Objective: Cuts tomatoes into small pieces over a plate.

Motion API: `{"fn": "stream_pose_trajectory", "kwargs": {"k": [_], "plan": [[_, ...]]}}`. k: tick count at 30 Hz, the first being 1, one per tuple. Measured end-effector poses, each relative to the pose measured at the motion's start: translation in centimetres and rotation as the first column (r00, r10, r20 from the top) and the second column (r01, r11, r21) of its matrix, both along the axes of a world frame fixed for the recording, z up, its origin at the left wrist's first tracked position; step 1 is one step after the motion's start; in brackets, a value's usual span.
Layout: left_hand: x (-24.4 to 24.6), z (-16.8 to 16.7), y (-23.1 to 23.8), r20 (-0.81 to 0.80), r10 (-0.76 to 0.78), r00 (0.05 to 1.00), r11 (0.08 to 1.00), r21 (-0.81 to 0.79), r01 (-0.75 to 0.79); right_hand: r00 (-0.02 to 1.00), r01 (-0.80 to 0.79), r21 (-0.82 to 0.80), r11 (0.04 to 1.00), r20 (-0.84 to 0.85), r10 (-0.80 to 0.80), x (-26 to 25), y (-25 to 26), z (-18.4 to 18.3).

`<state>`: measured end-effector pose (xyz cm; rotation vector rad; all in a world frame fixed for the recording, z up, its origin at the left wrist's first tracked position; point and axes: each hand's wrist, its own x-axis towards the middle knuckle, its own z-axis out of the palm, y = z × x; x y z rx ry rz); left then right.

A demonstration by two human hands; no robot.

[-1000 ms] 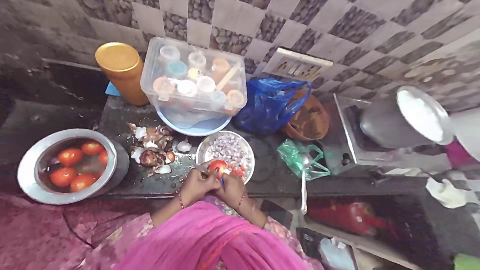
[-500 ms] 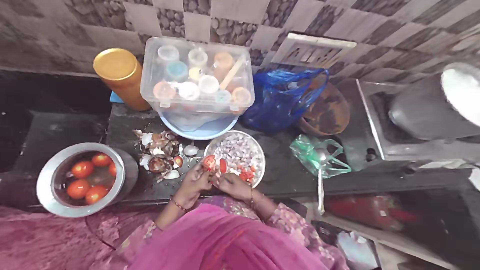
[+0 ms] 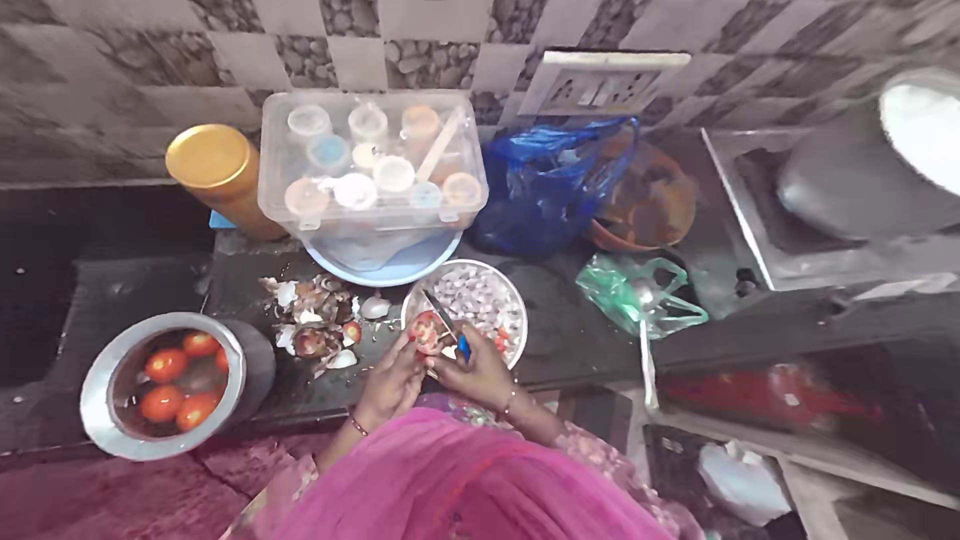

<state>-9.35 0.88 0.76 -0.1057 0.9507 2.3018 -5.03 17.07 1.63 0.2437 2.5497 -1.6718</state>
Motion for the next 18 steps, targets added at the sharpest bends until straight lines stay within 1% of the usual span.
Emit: {"fn": "stream_pose_trajectory", "kwargs": {"k": [1, 2, 4, 7, 9, 12, 16, 18], "plan": [[0.2, 0.0, 0.0, -0.066, -0.038, 0.997, 0.999, -0.027, 0.036, 0.999, 0.023, -0.006, 1.0, -0.037, -0.023, 0.2, 0.1, -0.1], [0.2, 0.1, 0.0, -0.123, -0.069, 0.99, 0.996, -0.06, 0.062, 0.997, 0.043, -0.049, 0.998, -0.069, -0.046, 0.3, 0.2, -0.2], [0.2, 0.4, -0.5, -0.187, -0.123, 0.975, 0.988, -0.114, 0.102, 0.992, 0.067, -0.209, 0.976, -0.087, -0.087, 0.7, 0.7, 0.0], [-0.2, 1.0, -1.4, -0.207, -0.172, 0.963, 0.97, -0.206, 0.129, 0.991, 0.077, -0.475, 0.876, -0.06, -0.119, 1.5, 1.2, 0.8], [-0.2, 1.1, -1.6, -0.226, -0.159, 0.961, 0.967, -0.231, 0.105, 0.993, 0.087, -0.59, 0.802, -0.016, -0.12, 2.0, 1.2, 1.0], [-0.1, 1.6, -1.6, -0.243, -0.174, 0.954, 0.97, -0.211, 0.123, 0.997, 0.053, -0.674, 0.737, -0.004, -0.076, 2.6, 1.3, 0.8], [-0.2, 1.8, -2.2, -0.355, -0.305, 0.884, 0.948, -0.196, 0.249, 0.998, 0.035, -0.696, 0.717, -0.009, -0.058, 3.0, 1.4, 1.1], [0.0, 1.9, -2.4, -0.382, -0.319, 0.867, 0.944, -0.214, 0.252, 0.997, 0.058, -0.696, 0.716, 0.008, -0.072, 3.1, 1.3, 1.4]]}}
